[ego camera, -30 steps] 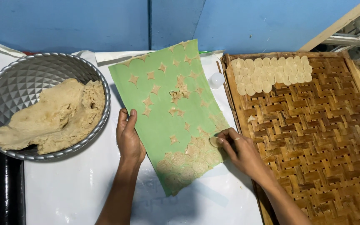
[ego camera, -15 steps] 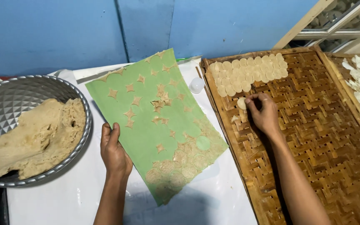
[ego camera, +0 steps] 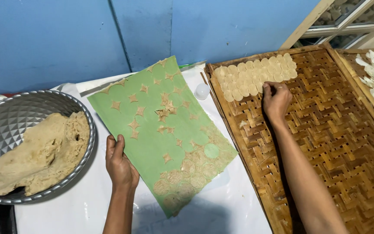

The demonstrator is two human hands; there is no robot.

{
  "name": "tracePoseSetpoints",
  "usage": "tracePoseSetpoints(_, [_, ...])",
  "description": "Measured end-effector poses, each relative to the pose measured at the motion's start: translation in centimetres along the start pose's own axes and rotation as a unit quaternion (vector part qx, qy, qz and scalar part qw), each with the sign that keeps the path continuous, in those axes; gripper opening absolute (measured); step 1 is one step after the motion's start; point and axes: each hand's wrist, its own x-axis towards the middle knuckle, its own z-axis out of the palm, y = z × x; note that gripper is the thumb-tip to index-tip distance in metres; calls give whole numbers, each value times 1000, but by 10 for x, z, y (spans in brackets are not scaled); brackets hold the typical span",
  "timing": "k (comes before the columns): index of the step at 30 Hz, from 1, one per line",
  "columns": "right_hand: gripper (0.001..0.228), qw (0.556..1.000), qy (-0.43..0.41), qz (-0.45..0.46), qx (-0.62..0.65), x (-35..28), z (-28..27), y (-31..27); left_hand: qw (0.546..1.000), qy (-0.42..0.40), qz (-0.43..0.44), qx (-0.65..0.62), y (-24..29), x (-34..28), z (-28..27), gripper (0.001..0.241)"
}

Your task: Peel flattened dough circles from a plastic sheet and arrange them onto a woven bamboo tray for drying.

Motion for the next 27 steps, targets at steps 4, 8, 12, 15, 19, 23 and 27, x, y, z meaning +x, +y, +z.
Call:
tracePoseSetpoints(4, [15, 1000, -19, 9, 16, -6, -21, -39, 1000, 1, -3, -2, -1, 0, -1, 10])
tracePoseSetpoints(8, [25, 998, -51, -2, 38, -27, -55, -96, 999, -25, -15, -13, -2, 1, -5, 31])
tracePoseSetpoints(12, [26, 985, -151, -49, 67, -60, -75, -124, 999, -38, -12, -11, 7, 1, 0, 34])
tracePoseSetpoints(15, [20, 960, -266, -79, 41, -96, -96, -167, 999, -36, -4, 9, 10, -1, 3, 34])
tracePoseSetpoints(19, [20, 932, -336, -139, -1, -116, -89, -154, 999, -43, -8, 10, 11, -2, 5, 38])
tracePoseSetpoints(23, [22, 915, -359, -171, -62, -125, -83, -145, 999, -40, -6, 13, 9, -1, 3, 39])
tracePoseSetpoints(27, [22, 910, -353, -197, -90, -132, -77, -137, 999, -41, -8, 15, 7, 1, 1, 40])
